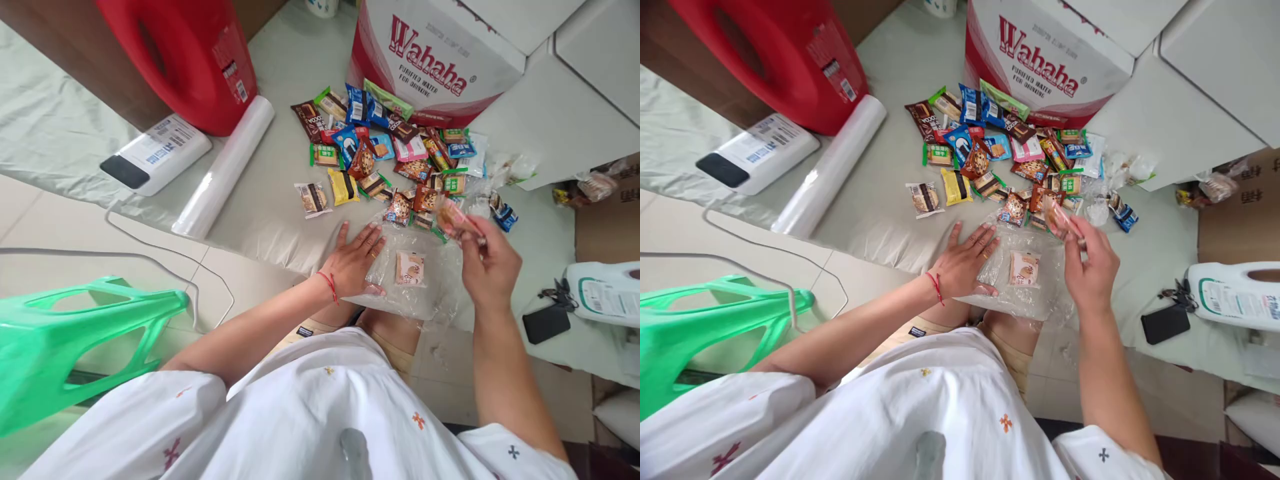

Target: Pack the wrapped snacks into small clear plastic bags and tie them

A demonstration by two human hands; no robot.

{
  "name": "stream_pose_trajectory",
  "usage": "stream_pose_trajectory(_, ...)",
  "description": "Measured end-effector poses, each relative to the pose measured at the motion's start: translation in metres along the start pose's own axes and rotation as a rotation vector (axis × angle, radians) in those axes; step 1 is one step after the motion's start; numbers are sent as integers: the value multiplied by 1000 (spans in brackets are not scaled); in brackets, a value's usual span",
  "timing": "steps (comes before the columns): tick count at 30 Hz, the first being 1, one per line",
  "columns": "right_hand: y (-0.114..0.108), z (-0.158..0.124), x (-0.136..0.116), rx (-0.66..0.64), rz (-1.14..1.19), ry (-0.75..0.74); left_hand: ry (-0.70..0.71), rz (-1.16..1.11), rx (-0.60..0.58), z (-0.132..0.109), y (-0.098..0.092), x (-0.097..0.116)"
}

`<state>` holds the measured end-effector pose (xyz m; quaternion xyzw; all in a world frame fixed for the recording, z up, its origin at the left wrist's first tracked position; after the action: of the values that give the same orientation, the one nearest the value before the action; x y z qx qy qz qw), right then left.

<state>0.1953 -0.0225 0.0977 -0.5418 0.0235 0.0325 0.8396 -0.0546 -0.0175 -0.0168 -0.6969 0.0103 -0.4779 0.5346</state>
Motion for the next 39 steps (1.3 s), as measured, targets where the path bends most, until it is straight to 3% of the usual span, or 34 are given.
stream_pose_trajectory(3,-3,-64,-7,94,-90,-19,-1,14,1,1,1,0)
stream_pose_trajectory(5,6,-89,-16,85,-130,-52,-10,22,1,1,1,-1)
stream_pose_trajectory(10,31,-114,-32,-141,-124,-138,-20,12,3,1,-3,1)
stream_pose_trajectory(12,28,-120,-35,-142,-103,-142,-28,-27,32,0,-6,1)
stream_pose_trajectory(16,14,-137,-53,-101,-9,-151,-157,-155,268,9,-11,-4)
stream_pose_trajectory(18,14,-145,-67,-139,13,-126,-235,-203,415,19,-11,-7)
stream_pose_trajectory(20,21,-147,-83,-182,12,-66,-267,-234,481,32,-12,-8)
stream_pose_trajectory(23,34,-139,-101,-210,13,6,-262,-270,441,52,-15,-4)
stream_pose_trajectory(26,42,-125,-110,-256,-9,-12,-290,-317,396,72,-24,3)
stream_pose_trajectory(31,28,-118,-105,-371,-75,-100,-332,-276,311,101,-44,7)
stream_pose_trajectory(36,1,-137,-84,-170,-45,-23,-319,-278,324,122,-54,13)
stream_pose_trajectory(39,-6,-148,-67,-138,81,115,-344,-305,300,137,-51,22)
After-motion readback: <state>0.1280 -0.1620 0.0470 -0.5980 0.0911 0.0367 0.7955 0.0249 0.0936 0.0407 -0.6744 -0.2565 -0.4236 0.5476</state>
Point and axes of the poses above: each hand's wrist, its own z-axis towards the middle knuckle, its own y-axis out of the palm, x = y × z, the point moved 1 cm from there along z, towards the middle knuckle, and after that the axes turned 15 degrees about -z, right-handed, at the moved point
